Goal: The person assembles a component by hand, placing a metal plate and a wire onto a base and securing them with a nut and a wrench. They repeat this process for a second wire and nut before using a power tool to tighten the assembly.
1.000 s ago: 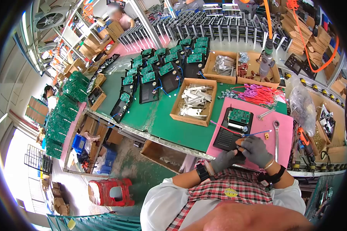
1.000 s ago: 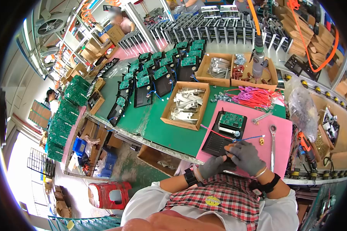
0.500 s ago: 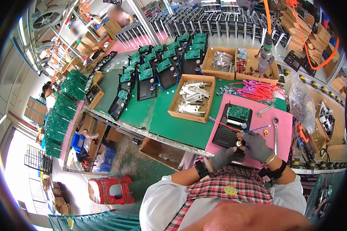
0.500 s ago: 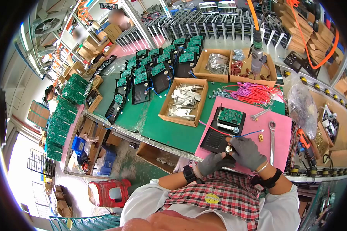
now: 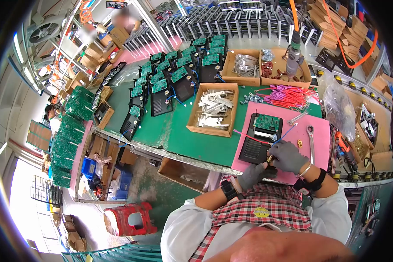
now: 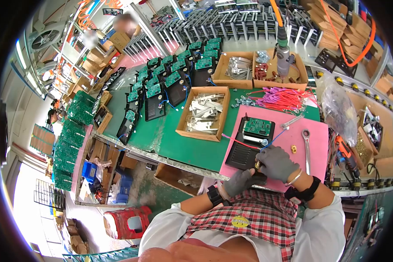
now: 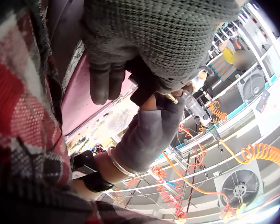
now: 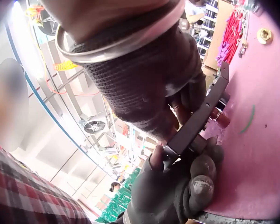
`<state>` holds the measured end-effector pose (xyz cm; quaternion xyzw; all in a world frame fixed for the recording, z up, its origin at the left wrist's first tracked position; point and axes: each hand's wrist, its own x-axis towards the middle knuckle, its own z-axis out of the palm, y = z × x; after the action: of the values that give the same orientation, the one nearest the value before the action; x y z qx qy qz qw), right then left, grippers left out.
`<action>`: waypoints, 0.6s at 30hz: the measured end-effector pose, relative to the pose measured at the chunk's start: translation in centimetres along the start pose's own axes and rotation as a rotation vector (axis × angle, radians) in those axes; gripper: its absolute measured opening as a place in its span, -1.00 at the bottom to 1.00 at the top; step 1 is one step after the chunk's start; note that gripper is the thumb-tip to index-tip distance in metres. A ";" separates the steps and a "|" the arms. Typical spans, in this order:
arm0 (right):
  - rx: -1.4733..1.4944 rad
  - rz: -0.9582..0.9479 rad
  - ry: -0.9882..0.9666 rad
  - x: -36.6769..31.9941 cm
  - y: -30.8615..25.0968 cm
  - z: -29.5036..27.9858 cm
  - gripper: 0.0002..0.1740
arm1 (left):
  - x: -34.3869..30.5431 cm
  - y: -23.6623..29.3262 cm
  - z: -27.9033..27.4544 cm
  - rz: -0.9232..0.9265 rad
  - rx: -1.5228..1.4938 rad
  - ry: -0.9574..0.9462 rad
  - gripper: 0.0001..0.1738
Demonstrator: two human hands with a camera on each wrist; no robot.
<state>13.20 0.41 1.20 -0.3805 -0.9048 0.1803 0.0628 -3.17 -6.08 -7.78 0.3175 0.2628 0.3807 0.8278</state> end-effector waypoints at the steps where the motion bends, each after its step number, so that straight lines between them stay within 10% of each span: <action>1: -0.025 0.015 0.002 0.1 -0.1 0.1 -0.77 | 0.0 0.3 0.1 0.001 0.018 -0.009 -0.37; 18: -0.119 0.021 -0.038 -0.2 -0.2 -0.3 -0.75 | -0.3 0.6 0.2 -0.019 0.067 -0.045 -0.33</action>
<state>13.22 0.23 1.53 -0.3897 -0.9109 0.1339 0.0206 -3.53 -6.09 -7.15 0.3512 0.2595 0.3566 0.8259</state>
